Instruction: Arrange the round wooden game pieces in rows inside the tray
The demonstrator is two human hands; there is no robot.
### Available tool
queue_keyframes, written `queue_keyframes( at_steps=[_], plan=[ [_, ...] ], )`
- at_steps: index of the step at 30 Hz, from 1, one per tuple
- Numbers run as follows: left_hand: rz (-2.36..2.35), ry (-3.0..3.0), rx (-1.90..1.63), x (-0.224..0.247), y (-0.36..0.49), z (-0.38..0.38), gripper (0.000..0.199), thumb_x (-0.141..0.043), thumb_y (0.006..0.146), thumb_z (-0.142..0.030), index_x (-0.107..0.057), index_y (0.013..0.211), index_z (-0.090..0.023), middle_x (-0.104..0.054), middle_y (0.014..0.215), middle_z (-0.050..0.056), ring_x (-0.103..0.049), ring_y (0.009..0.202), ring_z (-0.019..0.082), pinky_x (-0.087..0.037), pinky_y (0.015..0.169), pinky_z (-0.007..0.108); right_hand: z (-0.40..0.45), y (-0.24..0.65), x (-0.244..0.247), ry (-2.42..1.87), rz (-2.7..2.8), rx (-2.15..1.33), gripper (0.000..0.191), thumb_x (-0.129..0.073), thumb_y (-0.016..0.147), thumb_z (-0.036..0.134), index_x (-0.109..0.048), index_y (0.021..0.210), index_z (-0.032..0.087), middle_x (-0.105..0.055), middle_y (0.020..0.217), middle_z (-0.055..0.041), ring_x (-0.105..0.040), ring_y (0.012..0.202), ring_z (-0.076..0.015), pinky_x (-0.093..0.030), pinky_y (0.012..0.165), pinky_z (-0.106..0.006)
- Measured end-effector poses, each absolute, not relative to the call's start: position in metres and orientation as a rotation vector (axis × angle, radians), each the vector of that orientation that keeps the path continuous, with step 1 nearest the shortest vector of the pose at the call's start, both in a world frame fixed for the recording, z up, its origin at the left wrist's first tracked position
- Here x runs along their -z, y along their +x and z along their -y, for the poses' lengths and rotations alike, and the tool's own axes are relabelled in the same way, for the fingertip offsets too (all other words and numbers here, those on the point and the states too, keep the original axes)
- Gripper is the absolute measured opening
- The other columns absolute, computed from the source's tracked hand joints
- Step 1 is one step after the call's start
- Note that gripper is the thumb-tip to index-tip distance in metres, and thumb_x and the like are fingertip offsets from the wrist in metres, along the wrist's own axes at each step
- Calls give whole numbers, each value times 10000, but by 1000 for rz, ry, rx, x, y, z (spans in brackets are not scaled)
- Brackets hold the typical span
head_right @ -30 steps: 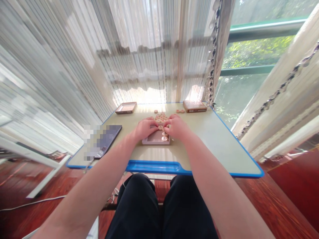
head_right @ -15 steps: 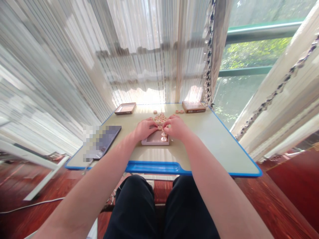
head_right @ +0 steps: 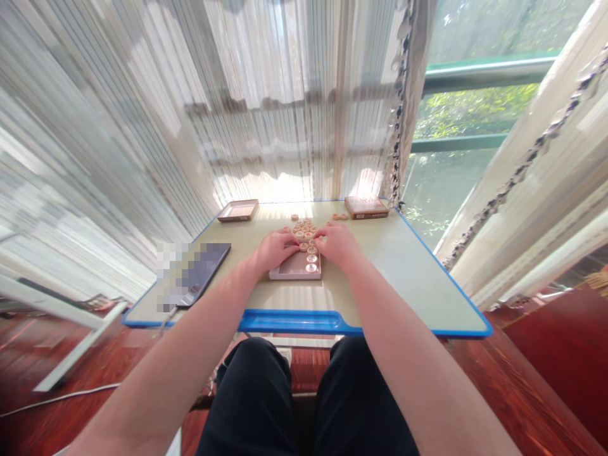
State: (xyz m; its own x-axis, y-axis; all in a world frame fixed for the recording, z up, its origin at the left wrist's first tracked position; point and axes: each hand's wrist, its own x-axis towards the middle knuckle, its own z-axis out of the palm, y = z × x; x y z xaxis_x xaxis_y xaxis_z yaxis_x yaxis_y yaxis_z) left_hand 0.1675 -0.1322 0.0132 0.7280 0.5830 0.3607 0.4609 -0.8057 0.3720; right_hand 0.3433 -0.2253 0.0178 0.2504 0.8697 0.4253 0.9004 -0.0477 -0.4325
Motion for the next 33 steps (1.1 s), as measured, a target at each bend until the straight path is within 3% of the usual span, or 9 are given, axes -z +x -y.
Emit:
queue_keyframes(
  at_steps=[14, 20, 28, 33],
  plan=[
    [-869, 2660, -649, -13, 167, 133, 203, -594, 834, -365, -742, 864, -230, -672, 917, 31, -629, 958, 209, -501, 918, 318, 222, 346, -16, -1880, 1628, 75, 215, -583, 780, 221, -780, 866, 221, -656, 927, -66, -608, 944, -212, -451, 903, -309],
    [-851, 2651, -677, -13, 168, 133, 176, -611, 827, -327, -743, 859, -215, -660, 920, 33, -625, 933, 191, -503, 900, 290, 228, 357, -23, -2097, 1366, 98, 255, -531, 793, 194, -765, 894, 197, -670, 1068, -95, -622, 996, -234, -470, 862, -318],
    [-820, 2664, -671, -15, 168, 133, 186, -600, 834, -314, -746, 859, -201, -650, 879, 36, -629, 885, 178, -501, 883, 283, 234, 359, -27, -2308, 1279, -217, 221, -575, 717, 211, -753, 849, 221, -732, 894, -56, -651, 877, -247, -469, 712, -315],
    [-808, 2679, -677, -10, 168, 127, 185, -569, 834, -266, -744, 866, -212, -654, 887, 29, -633, 871, 167, -504, 877, 272, 232, 361, -21, -2305, 1306, -217, 205, -595, 683, 227, -748, 817, 249, -737, 860, -25, -655, 849, -233, -464, 697, -303]
  ],
)
